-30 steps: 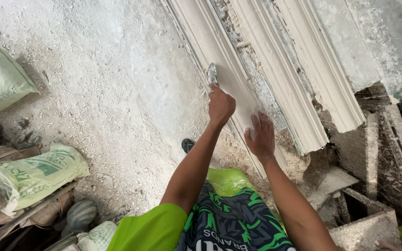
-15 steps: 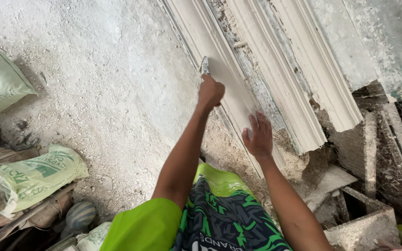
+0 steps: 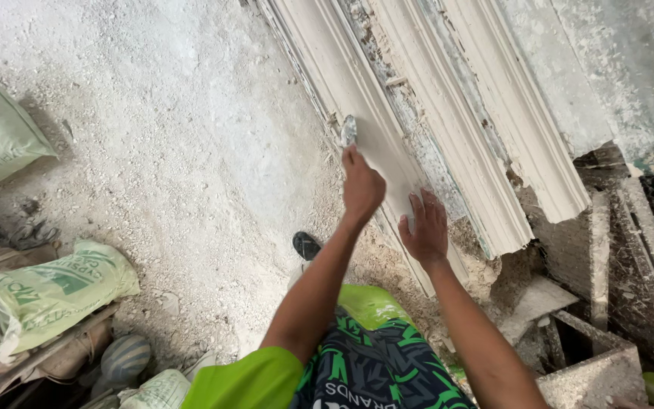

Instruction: The person uses a small trowel to apply plaster along the grooves of decorative cornice moldings laid on a work table, pressing the compound into the fluted channels and scraping off excess. They work along the length of the moldings, repositioning pieces and continuing the filling and smoothing along successive sections.

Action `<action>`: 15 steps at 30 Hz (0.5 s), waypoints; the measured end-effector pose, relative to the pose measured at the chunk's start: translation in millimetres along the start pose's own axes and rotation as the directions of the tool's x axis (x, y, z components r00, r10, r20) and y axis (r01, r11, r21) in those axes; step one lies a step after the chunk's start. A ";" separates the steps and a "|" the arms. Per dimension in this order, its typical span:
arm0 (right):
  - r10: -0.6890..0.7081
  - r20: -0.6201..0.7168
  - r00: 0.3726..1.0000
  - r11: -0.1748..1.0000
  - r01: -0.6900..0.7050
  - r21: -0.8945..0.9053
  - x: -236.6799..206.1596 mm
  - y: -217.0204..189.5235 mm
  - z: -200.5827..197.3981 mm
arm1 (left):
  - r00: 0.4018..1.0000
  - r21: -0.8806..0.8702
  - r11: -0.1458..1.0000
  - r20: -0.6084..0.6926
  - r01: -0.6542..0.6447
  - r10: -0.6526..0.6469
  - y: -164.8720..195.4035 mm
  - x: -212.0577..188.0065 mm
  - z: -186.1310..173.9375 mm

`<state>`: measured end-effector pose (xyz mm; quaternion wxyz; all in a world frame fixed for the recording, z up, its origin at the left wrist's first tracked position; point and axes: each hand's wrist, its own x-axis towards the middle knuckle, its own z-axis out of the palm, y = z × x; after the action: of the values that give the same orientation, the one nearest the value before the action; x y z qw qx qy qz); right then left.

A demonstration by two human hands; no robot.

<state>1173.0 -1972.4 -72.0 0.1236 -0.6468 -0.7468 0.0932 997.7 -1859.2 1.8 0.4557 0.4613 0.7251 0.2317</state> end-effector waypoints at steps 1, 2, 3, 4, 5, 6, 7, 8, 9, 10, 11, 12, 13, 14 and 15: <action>0.001 0.006 1.000 1.000 -0.002 0.007 0.0 -1.1 -1.0 | 1.000 0.015 1.000 -0.001 -0.004 0.005 1.8 -0.2 1.3; 0.001 0.008 1.000 1.000 -0.001 0.010 1.2 -1.9 -2.3 | 0.996 0.037 0.997 -0.055 -0.070 0.072 3.5 2.7 0.7; -0.004 0.009 1.000 1.000 0.004 0.014 4.7 -3.1 -3.1 | 0.992 0.018 0.995 -0.082 -0.096 0.097 4.2 11.6 -3.8; -0.039 -0.004 0.999 0.999 0.039 0.010 10.9 -4.9 -3.4 | 0.987 0.002 0.993 -0.112 -0.120 0.120 5.9 27.3 -11.9; -0.072 -0.010 0.997 0.997 0.072 0.006 18.3 -6.8 -4.2 | 0.981 -0.014 0.990 -0.139 -0.140 0.137 6.7 37.2 -17.4; -0.106 -0.016 0.994 0.994 0.107 0.004 28.2 -9.5 -4.5 | 0.980 0.002 0.991 -0.152 -0.132 0.131 7.0 39.8 -18.9; -0.146 -0.045 0.988 0.989 0.147 0.026 44.8 -14.2 -2.1 | 0.978 0.022 0.992 -0.166 -0.125 0.127 7.5 41.3 -19.7; -0.177 -0.065 0.982 0.983 0.180 0.046 61.3 -19.5 1.0 | 0.978 0.040 0.993 -0.170 -0.112 0.117 7.7 39.2 -18.3; -0.209 -0.088 0.974 0.975 0.214 0.062 76.6 -24.2 3.0 | 0.994 -0.019 0.999 -0.102 -0.034 0.032 8.2 35.7 -15.7; -0.214 -0.094 0.972 0.972 0.222 0.076 96.9 -31.6 6.8 | 0.998 -0.074 0.997 -0.042 0.036 -0.039 8.3 29.8 -11.6; -0.222 -0.101 0.970 0.969 0.230 0.086 117.0 -40.4 8.2 | 0.994 -0.128 0.986 0.023 0.107 -0.104 9.4 26.9 -8.4; -0.227 -0.096 0.969 0.967 0.236 0.097 125.9 -45.6 8.7 | 0.997 -0.100 0.992 0.000 0.080 -0.080 9.8 28.6 -7.8; -0.226 -0.049 0.973 0.973 0.228 0.028 133.2 -48.4 11.8 | 0.998 -0.070 0.996 -0.028 0.057 -0.059 10.5 31.8 -8.0; -0.225 -0.009 0.974 0.974 0.224 -0.041 142.2 -53.0 15.0 | 0.998 -0.037 0.999 -0.061 0.029 -0.031 10.9 39.0 -11.0; -0.213 0.032 0.977 0.970 0.215 -0.110 146.7 -55.3 18.2 | 0.993 -0.032 0.999 -0.118 -0.020 0.016 11.3 58.2 -20.6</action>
<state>1095.9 -1835.0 -63.4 0.0889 -0.5675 -0.8174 0.0436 975.6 -1800.9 -5.9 0.4176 0.4455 0.7428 0.2747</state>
